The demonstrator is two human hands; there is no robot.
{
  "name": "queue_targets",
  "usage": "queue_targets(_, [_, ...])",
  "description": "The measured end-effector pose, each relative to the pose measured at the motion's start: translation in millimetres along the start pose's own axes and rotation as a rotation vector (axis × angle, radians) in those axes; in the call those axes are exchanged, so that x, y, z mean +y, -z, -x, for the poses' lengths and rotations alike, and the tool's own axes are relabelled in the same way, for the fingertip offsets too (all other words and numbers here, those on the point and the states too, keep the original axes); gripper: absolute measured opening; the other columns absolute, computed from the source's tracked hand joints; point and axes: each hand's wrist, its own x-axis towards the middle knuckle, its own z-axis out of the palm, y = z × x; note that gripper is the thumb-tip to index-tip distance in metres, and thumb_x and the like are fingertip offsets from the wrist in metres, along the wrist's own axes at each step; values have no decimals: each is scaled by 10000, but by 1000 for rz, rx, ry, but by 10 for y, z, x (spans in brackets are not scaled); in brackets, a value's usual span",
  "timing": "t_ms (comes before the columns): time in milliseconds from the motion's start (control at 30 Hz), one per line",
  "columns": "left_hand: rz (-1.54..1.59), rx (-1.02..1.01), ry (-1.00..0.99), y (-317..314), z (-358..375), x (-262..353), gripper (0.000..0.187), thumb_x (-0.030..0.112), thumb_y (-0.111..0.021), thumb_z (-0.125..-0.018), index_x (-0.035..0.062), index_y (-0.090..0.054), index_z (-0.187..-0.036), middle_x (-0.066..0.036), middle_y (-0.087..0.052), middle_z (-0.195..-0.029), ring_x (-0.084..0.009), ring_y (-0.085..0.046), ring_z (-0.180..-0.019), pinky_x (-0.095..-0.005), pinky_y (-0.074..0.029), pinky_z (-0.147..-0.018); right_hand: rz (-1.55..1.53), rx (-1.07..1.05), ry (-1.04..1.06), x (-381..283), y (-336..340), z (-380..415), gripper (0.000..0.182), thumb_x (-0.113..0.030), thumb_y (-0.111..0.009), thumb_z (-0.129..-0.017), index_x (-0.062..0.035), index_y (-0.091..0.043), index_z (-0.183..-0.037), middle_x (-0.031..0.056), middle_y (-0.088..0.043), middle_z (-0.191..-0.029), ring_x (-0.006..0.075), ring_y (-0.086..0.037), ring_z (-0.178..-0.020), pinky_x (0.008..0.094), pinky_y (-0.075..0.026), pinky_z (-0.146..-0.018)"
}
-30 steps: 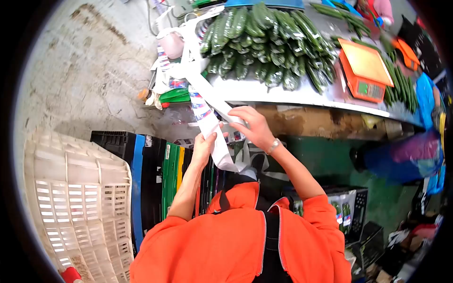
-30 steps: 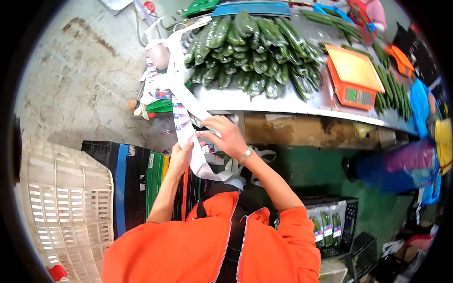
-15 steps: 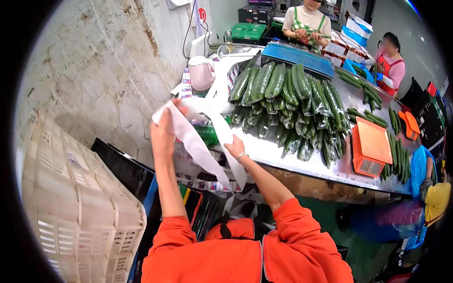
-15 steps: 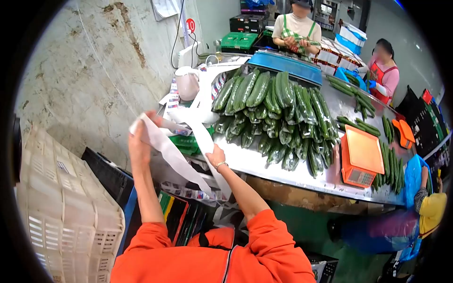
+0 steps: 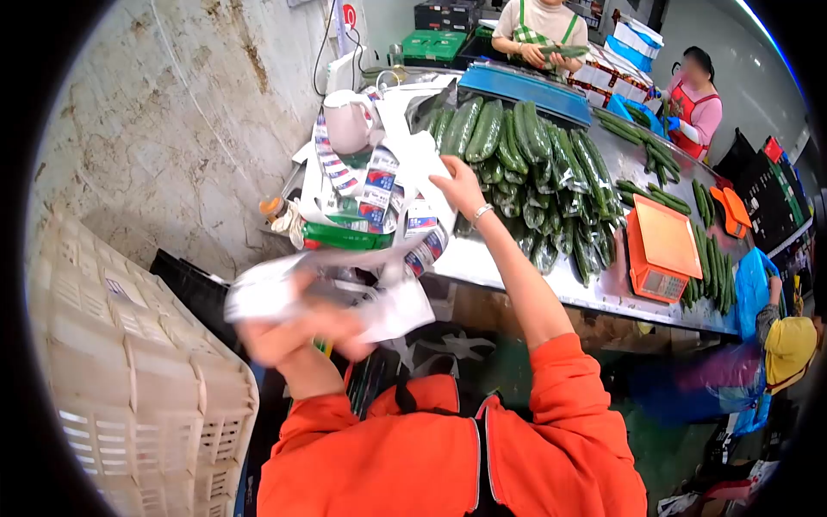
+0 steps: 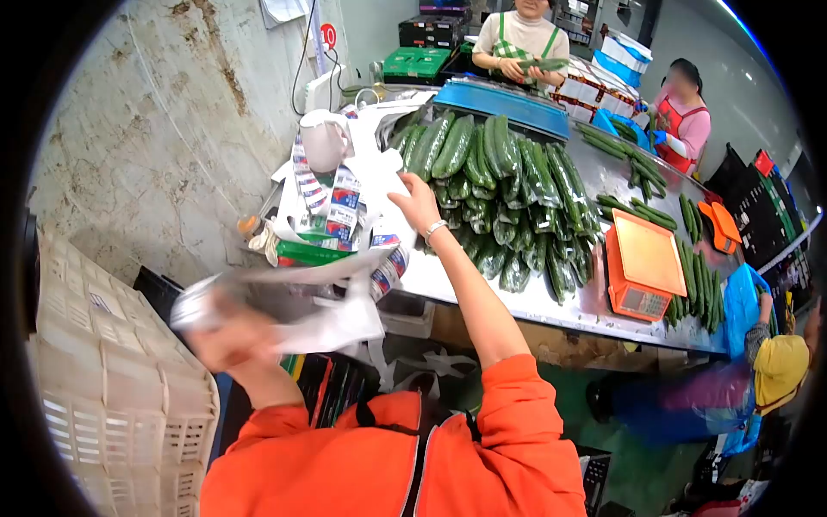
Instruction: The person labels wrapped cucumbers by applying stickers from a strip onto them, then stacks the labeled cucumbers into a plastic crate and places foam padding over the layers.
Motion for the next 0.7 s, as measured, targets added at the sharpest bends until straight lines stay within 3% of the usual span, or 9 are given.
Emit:
queue_targets(33, [668, -9, 498, -272, 89, 142, 380, 38, -533, -783, -84, -454, -1133, -197, -578, -1046, -239, -605, -875, -317, -456, -803, 160, 56, -109, 213, -12, 156, 454, -161, -641, -709, 50, -498, -1085, 165, -564, -1032, 236, -543, -965, 313, -422, -819])
queue_targets(100, [660, -145, 721, -651, 152, 107, 394, 48, -513, -819, -49, -417, -1188, -176, -610, -970, -264, -620, -816, -340, -480, -768, 163, 295, 48, 187, 78, 602, 464, -182, -649, -720, 46, -500, -1096, 178, -519, -1114, 267, -517, -1020, 328, -410, -845])
queue_targets(167, [774, -202, 862, -800, 393, -40, 373, 49, -495, -835, -49, -416, -1186, -183, -562, -1100, -277, -592, -933, -347, -475, -783, -337, 31, 50, -423, 307, 1133, 446, -133, -652, -724, -1, -505, -1124, 128, -516, -1141, 261, -496, -1059, 326, -393, -883])
queue_targets(200, [802, -223, 928, -828, 448, -38, 336, 57, -493, -844, -43, -448, -1161, -164, -571, -1091, -243, -582, -955, -330, -465, -797, -177, -152, 319, -551, 428, 1345, 476, -87, -684, -678, -36, -521, -1122, 91, -529, -1129, 237, -487, -1076, 318, -391, -889])
queue_targets(267, [722, -264, 929, -911, 526, -7, 304, 56, -481, -854, -34, -474, -1145, -150, -575, -1087, -203, -577, -949, -306, -456, -802, 28, -257, 513, -1086, 536, 1728, 492, -120, -725, -612, -69, -561, -1073, 67, -547, -1060, 232, -497, -993, 349, -398, -865])
queue_targets(400, [623, -343, 880, -1130, 754, 53, 244, 77, -487, -857, -16, -531, -1079, -68, -605, -976, -111, -561, -875, -255, -451, -768, 458, -281, 739, -1216, 549, 2057, 375, -189, -709, -616, -112, -598, -965, -4, -563, -940, 214, -498, -862, 322, -413, -741])
queue_targets(500, [433, -395, 858, -1215, 799, 148, 178, 73, -484, -843, -12, -567, -975, -49, -599, -819, -98, -531, -741, -253, -436, -671, 509, -236, 726, -1080, 553, 2220, 297, -162, -688, -636, -121, -600, -917, -12, -562, -860, 201, -500, -794, 297, -419, -695])
queue_targets(600, [330, -530, 720, -1245, 902, 84, 214, 51, -484, -828, 1, -560, -1022, -31, -603, -844, -85, -536, -787, -240, -429, -702, 506, -250, 674, -1084, 573, 2366, 170, -155, -648, -680, -126, -593, -838, -6, -533, -770, 178, -491, -761, 287, -415, -683])
queue_targets(700, [359, -526, 610, -1244, 1028, 54, 220, 52, -477, -822, -12, -548, -1020, -127, -602, -799, -176, -574, -717, -290, -445, -673, 441, -307, 590, -1063, 583, 2420, 150, -168, -651, -703, -108, -621, -837, 7, -552, -771, 186, -497, -749, 303, -423, -683])
